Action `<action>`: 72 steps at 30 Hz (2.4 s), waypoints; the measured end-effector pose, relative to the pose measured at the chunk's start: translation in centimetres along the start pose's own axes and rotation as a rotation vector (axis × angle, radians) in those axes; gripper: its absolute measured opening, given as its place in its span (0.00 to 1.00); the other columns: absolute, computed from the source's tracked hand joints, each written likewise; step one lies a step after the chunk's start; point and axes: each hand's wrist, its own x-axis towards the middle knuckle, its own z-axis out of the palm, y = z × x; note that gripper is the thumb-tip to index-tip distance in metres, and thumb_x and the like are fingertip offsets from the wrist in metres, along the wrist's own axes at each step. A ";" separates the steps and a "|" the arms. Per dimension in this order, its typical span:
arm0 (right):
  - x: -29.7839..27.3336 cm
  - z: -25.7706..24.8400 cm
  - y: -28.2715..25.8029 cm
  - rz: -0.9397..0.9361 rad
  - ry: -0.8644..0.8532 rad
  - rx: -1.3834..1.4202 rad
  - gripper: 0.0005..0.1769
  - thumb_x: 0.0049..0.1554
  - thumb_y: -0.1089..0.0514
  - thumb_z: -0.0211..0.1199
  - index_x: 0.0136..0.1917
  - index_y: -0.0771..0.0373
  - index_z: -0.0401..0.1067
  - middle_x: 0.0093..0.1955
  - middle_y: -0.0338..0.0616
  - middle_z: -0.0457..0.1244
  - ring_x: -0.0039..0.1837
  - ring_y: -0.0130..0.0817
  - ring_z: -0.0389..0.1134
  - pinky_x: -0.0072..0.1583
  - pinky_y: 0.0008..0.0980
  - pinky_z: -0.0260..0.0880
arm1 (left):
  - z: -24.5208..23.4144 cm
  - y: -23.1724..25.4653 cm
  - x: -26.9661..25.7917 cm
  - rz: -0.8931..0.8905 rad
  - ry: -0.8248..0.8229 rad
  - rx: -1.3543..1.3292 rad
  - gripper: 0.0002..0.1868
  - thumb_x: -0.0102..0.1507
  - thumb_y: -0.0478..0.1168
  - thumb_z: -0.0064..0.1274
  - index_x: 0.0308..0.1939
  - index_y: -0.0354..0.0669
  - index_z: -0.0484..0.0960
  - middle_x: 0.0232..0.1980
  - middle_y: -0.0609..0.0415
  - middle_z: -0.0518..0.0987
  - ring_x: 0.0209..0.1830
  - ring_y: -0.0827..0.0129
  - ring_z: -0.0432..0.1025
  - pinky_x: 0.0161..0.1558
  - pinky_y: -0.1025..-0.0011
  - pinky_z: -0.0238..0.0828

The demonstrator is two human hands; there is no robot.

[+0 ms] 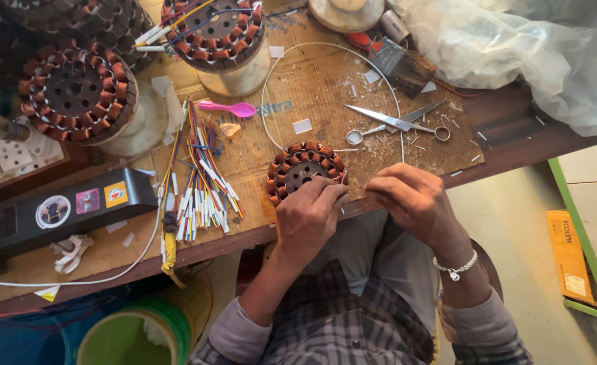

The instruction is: The person winds and secures colored wires into the slots of a motor stator, using shears to trim excess wire and a small metal tool to push wires into place. The person repeatedly inserts, adjusts, and trims wires across multiple slots, then lifts and rotates the stator to continue the process.

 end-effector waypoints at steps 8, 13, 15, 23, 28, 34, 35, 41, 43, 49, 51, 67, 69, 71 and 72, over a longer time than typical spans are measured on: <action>0.4 2.0 -0.3 0.145 0.116 -0.006 0.08 0.56 0.66 0.70 0.50 0.65 0.77 0.47 0.44 0.68 0.45 0.38 0.72 0.46 0.33 0.72 | -0.2 -0.3 -0.2 0.076 -0.005 -0.032 0.10 0.57 0.35 0.64 0.42 0.44 0.85 0.43 0.56 0.81 0.42 0.64 0.79 0.44 0.66 0.75; -0.4 3.3 -0.2 0.297 0.112 0.024 0.06 0.56 0.64 0.71 0.48 0.64 0.77 0.45 0.44 0.68 0.41 0.36 0.71 0.41 0.32 0.69 | -0.4 0.3 0.2 -0.015 -0.004 -0.129 0.07 0.59 0.36 0.64 0.40 0.44 0.84 0.41 0.56 0.81 0.40 0.62 0.79 0.42 0.67 0.75; -0.8 3.8 0.2 0.308 0.116 0.015 0.06 0.56 0.63 0.71 0.48 0.63 0.77 0.45 0.44 0.68 0.42 0.36 0.71 0.42 0.32 0.70 | -0.4 0.4 0.2 -0.044 -0.003 -0.129 0.06 0.60 0.36 0.64 0.40 0.44 0.85 0.40 0.56 0.81 0.38 0.62 0.79 0.41 0.67 0.75; -2.0 4.9 -0.2 0.332 0.095 -0.001 0.08 0.55 0.63 0.71 0.49 0.65 0.76 0.45 0.46 0.68 0.44 0.39 0.72 0.46 0.34 0.73 | -0.3 0.7 0.5 -0.141 0.022 -0.140 0.06 0.59 0.36 0.63 0.40 0.45 0.84 0.40 0.57 0.81 0.35 0.61 0.79 0.38 0.66 0.74; -2.0 3.1 -2.2 0.251 0.034 0.040 0.08 0.53 0.64 0.71 0.47 0.64 0.76 0.45 0.45 0.69 0.43 0.39 0.73 0.44 0.33 0.72 | -0.1 1.0 0.5 -0.091 -0.004 -0.082 0.06 0.59 0.35 0.63 0.39 0.45 0.83 0.40 0.57 0.79 0.36 0.60 0.77 0.39 0.64 0.71; 0.0 2.7 -0.7 0.278 0.087 0.004 0.07 0.55 0.65 0.71 0.47 0.66 0.76 0.45 0.47 0.69 0.43 0.42 0.72 0.45 0.35 0.71 | -0.2 0.8 0.4 0.009 -0.001 -0.091 0.05 0.60 0.34 0.62 0.39 0.45 0.83 0.40 0.58 0.80 0.36 0.62 0.77 0.39 0.65 0.71; 0.2 3.0 -0.5 0.318 0.087 -0.011 0.07 0.55 0.65 0.72 0.46 0.66 0.77 0.44 0.47 0.69 0.42 0.43 0.71 0.44 0.36 0.70 | -0.3 0.8 0.5 -0.013 -0.004 -0.120 0.05 0.60 0.34 0.62 0.39 0.45 0.83 0.39 0.58 0.80 0.36 0.62 0.77 0.38 0.65 0.71; -2.2 3.6 -2.1 0.278 0.086 0.121 0.09 0.52 0.64 0.71 0.47 0.65 0.75 0.44 0.46 0.68 0.44 0.41 0.73 0.46 0.34 0.73 | -0.8 0.9 0.7 -0.117 -0.018 -0.213 0.06 0.58 0.34 0.63 0.37 0.45 0.82 0.39 0.57 0.80 0.36 0.61 0.78 0.39 0.66 0.72; -2.5 3.1 -2.2 0.217 0.083 0.102 0.09 0.52 0.64 0.71 0.46 0.64 0.76 0.43 0.46 0.68 0.44 0.40 0.73 0.46 0.33 0.73 | -0.8 0.9 0.9 -0.110 -0.045 -0.203 0.06 0.58 0.34 0.64 0.36 0.45 0.82 0.38 0.57 0.80 0.36 0.60 0.78 0.38 0.65 0.72; -1.0 3.7 -0.4 0.275 0.171 0.098 0.08 0.54 0.67 0.70 0.48 0.66 0.76 0.44 0.46 0.68 0.45 0.38 0.72 0.46 0.33 0.72 | -0.9 0.6 0.8 -0.044 -0.076 -0.215 0.06 0.57 0.34 0.63 0.36 0.45 0.83 0.39 0.57 0.81 0.37 0.61 0.78 0.39 0.66 0.73; -0.7 4.3 0.0 0.311 0.160 0.132 0.08 0.53 0.67 0.70 0.48 0.65 0.76 0.44 0.45 0.68 0.44 0.37 0.72 0.46 0.33 0.72 | -1.0 0.6 0.8 -0.028 -0.063 -0.228 0.06 0.57 0.34 0.63 0.36 0.45 0.83 0.39 0.58 0.81 0.36 0.61 0.78 0.39 0.66 0.73; -0.9 3.2 -1.6 0.367 0.162 0.150 0.07 0.54 0.67 0.69 0.48 0.65 0.76 0.45 0.45 0.68 0.45 0.37 0.72 0.47 0.32 0.72 | -1.0 0.6 0.7 -0.015 -0.060 -0.216 0.08 0.55 0.34 0.63 0.38 0.45 0.84 0.40 0.58 0.82 0.38 0.64 0.79 0.41 0.67 0.74; -0.8 3.9 -0.8 0.404 0.143 0.155 0.07 0.53 0.66 0.70 0.48 0.65 0.77 0.44 0.45 0.69 0.44 0.37 0.72 0.46 0.32 0.71 | -1.1 0.6 0.7 -0.005 -0.051 -0.216 0.08 0.55 0.34 0.63 0.38 0.44 0.83 0.41 0.58 0.82 0.39 0.63 0.79 0.41 0.67 0.74; -1.0 4.4 -0.4 0.424 0.112 0.173 0.08 0.52 0.65 0.71 0.47 0.65 0.77 0.42 0.45 0.68 0.44 0.37 0.72 0.46 0.33 0.71 | -1.0 0.7 0.8 -0.002 -0.029 -0.216 0.08 0.56 0.34 0.63 0.38 0.44 0.84 0.41 0.57 0.82 0.39 0.63 0.79 0.42 0.67 0.74; -1.2 4.5 -0.4 0.432 0.101 0.183 0.08 0.52 0.65 0.70 0.47 0.65 0.77 0.42 0.45 0.68 0.44 0.37 0.72 0.46 0.32 0.72 | -0.9 0.7 0.8 -0.006 -0.011 -0.215 0.08 0.56 0.34 0.63 0.38 0.43 0.84 0.41 0.57 0.82 0.39 0.63 0.79 0.42 0.67 0.73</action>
